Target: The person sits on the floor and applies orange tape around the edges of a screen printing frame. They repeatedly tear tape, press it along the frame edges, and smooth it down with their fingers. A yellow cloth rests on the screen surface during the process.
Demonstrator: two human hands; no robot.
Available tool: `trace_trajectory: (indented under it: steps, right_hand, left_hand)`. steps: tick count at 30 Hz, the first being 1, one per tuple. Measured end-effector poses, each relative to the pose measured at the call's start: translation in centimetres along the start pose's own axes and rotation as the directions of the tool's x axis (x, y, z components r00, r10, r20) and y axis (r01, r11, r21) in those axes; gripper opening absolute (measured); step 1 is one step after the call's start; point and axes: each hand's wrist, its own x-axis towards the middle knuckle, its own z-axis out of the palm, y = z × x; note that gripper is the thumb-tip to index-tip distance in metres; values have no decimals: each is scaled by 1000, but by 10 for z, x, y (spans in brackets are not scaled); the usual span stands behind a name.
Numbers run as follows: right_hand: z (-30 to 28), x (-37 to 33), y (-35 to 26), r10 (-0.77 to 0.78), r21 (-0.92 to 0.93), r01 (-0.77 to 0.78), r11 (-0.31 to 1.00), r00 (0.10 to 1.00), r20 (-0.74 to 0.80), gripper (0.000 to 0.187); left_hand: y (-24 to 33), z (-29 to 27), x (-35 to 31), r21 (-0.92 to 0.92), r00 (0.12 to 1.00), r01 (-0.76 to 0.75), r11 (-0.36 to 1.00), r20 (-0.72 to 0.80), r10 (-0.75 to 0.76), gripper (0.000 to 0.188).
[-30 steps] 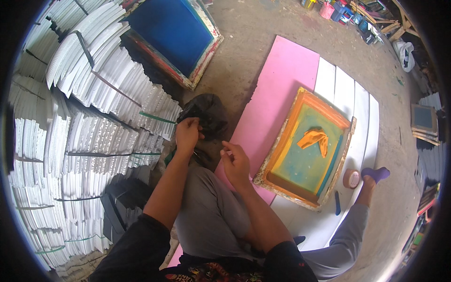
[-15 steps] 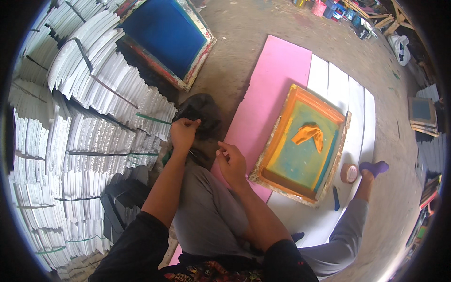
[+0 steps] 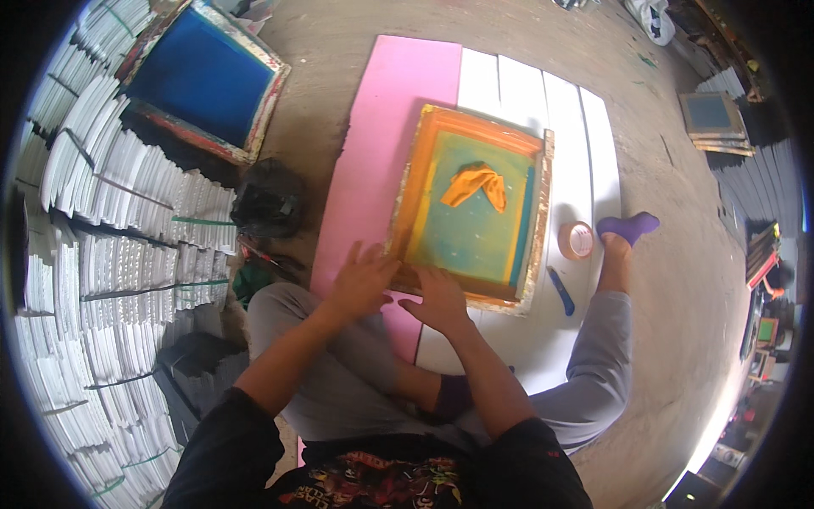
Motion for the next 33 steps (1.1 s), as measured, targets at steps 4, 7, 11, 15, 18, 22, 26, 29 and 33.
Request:
trace_trajectory:
  steps: [4,7,11,15,18,22,26,29,33]
  right_hand:
    - [9,-9,23,-55,-92,60,994,997,55,66]
    - [-7,-10,33,43,-164,-18,986,988,150,62]
    - [-15,-6,46,153,-22,-151,988,972,177,43]
    - [9,33,65,228,-40,-225,973,935,273,28]
    - [27,56,53,167,-88,-151,985,962,216,23]
    - [20,88,9,233,-82,-218,972,932,279,17]
    - [17,88,14,256,-75,-246,966,903,346,16]
    - [18,81,29,262,-135,-227,965,883,388,21]
    - [29,89,25,106,4,-115,993,926,363,22]
  left_hand:
    - [18,52,12,93,980,-146,985,154,130,78]
    - [14,54,10,143,977,-179,973,138,160,75]
    - [13,14,7,81,981,-185,979,-48,189,65]
    - [5,28,11,-464,908,317,827,-104,-406,54]
    - [-15,44,7,-576,877,461,675,177,-447,51]
    - [-16,49,7,-610,897,404,681,120,-425,45]
    - [-16,32,10,-658,906,385,648,135,-401,40]
    - [-18,43,9,-619,890,428,659,160,-428,40]
    - [-16,35,15,-611,891,428,666,162,-424,37]
